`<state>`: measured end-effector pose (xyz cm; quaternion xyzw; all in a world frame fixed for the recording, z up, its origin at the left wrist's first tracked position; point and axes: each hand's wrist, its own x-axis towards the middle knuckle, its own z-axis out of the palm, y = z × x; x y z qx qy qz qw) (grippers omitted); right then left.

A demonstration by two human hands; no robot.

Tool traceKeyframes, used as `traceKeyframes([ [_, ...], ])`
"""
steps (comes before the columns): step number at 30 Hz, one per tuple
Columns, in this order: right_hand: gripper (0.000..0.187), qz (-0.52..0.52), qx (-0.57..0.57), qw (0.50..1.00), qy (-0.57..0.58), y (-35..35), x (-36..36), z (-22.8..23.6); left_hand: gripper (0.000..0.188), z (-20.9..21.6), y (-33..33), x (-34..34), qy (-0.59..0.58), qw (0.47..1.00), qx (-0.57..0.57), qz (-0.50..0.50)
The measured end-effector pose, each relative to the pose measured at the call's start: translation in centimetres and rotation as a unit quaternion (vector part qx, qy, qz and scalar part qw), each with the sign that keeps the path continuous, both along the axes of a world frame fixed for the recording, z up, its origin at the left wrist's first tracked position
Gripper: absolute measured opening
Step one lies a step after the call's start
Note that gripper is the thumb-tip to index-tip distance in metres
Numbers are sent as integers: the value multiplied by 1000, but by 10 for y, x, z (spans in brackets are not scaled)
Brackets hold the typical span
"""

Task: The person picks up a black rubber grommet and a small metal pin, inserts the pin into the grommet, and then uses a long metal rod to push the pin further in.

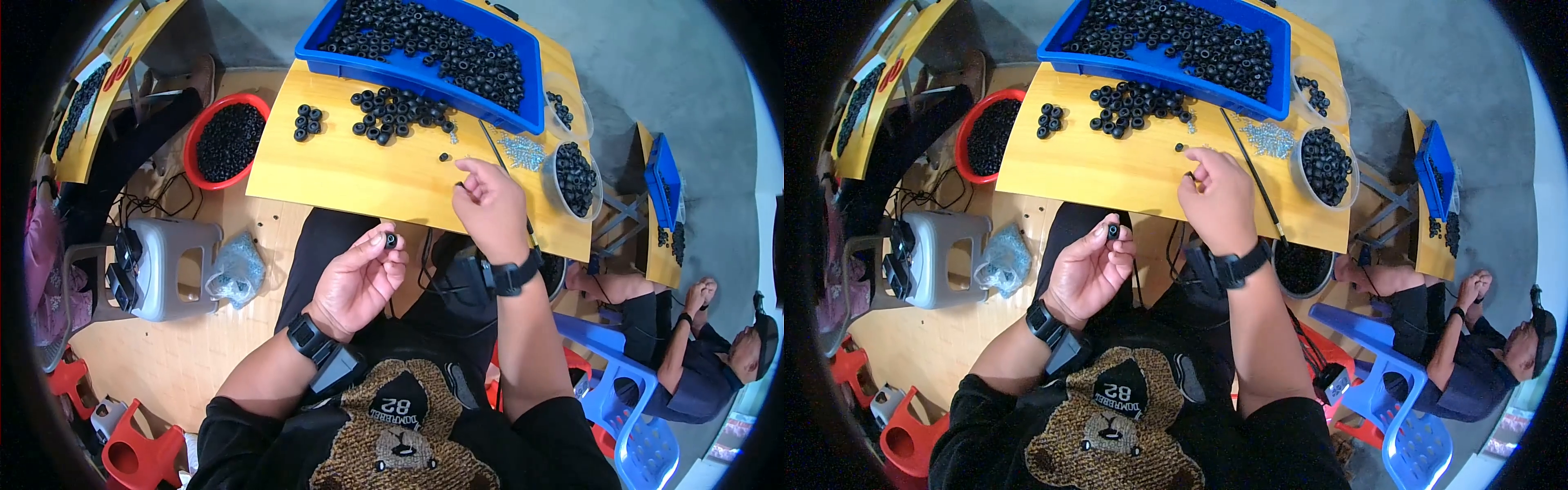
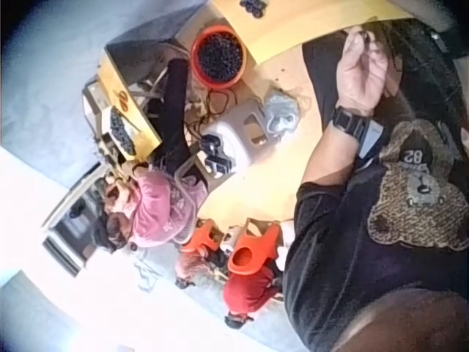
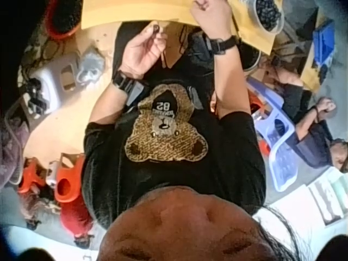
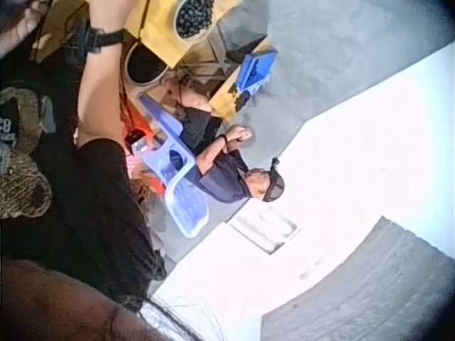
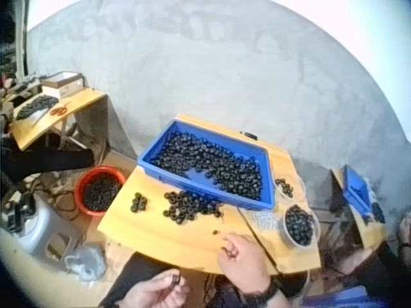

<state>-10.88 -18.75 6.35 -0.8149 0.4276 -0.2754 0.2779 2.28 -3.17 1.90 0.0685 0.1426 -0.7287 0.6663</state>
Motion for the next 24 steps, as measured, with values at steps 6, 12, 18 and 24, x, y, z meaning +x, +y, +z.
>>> traceKeyframes([
  [6,19,5,244,961,-130,36,-38,9,18,4,4,-10,0,1000,-11,-16],
  [12,17,64,401,872,-274,67,-47,25,18,7,10,-23,-24,999,-18,-35],
  [18,18,115,318,910,-240,84,-44,27,20,10,16,-30,-46,998,-31,-37],
  [24,18,107,324,911,-233,92,-42,30,20,16,17,-32,-74,996,-26,-46],
])
